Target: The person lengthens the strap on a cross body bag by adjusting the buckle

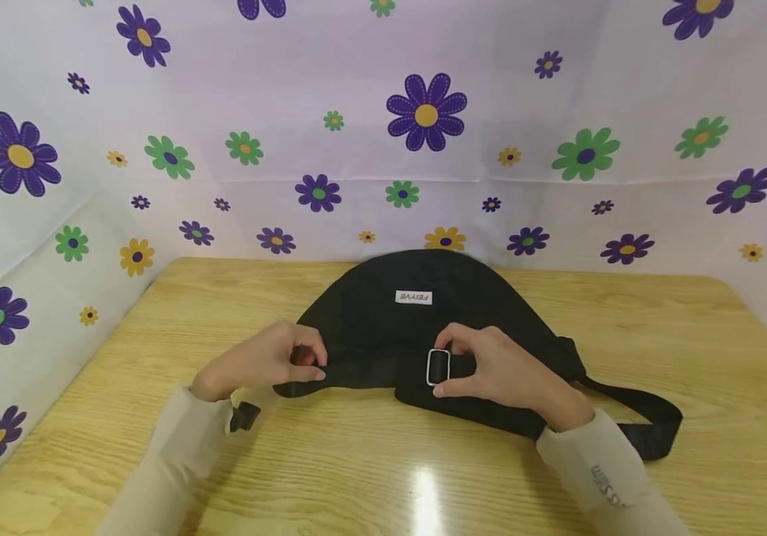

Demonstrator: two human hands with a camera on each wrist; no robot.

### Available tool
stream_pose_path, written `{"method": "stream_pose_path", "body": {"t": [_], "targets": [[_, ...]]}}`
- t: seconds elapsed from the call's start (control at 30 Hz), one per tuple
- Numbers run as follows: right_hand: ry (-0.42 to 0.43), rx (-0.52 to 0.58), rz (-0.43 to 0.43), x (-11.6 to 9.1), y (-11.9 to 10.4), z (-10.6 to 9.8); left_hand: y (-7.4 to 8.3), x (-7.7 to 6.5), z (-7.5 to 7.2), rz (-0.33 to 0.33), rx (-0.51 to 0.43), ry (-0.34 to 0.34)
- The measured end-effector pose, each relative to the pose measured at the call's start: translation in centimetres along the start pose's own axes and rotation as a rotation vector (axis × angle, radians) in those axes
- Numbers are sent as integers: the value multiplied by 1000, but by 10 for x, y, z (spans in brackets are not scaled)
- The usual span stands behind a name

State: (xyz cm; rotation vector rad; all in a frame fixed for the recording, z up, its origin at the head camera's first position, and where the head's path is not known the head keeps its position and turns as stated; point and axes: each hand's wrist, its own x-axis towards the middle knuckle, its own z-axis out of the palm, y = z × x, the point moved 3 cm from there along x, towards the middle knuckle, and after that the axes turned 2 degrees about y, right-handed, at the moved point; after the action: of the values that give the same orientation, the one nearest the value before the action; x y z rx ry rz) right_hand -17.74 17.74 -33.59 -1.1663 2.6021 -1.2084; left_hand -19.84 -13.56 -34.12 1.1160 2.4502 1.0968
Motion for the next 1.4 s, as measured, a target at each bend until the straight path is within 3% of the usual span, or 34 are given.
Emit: {"method": "stream_pose_path", "body": {"t": [0.47, 0.63, 0.87, 1.1, 1.23, 1.4], "targets": [[-117, -65, 56, -9, 6, 3, -1, -12, 8, -43, 136, -50], [-129, -147, 91, -18, 9, -3, -1, -17, 10, -55, 173, -54], [-213, -133, 212, -44, 25, -14, -7, -26, 12, -77, 167, -59], [-327, -90, 317, -75, 41, -30, -5, -34, 12, -83, 314, -31], [-346, -122, 416, -89, 48, -42, -5, -39, 12, -86, 356, -16], [-322, -206, 435, -109, 55, -56, -5, -45, 10, -119, 350, 1]]}}
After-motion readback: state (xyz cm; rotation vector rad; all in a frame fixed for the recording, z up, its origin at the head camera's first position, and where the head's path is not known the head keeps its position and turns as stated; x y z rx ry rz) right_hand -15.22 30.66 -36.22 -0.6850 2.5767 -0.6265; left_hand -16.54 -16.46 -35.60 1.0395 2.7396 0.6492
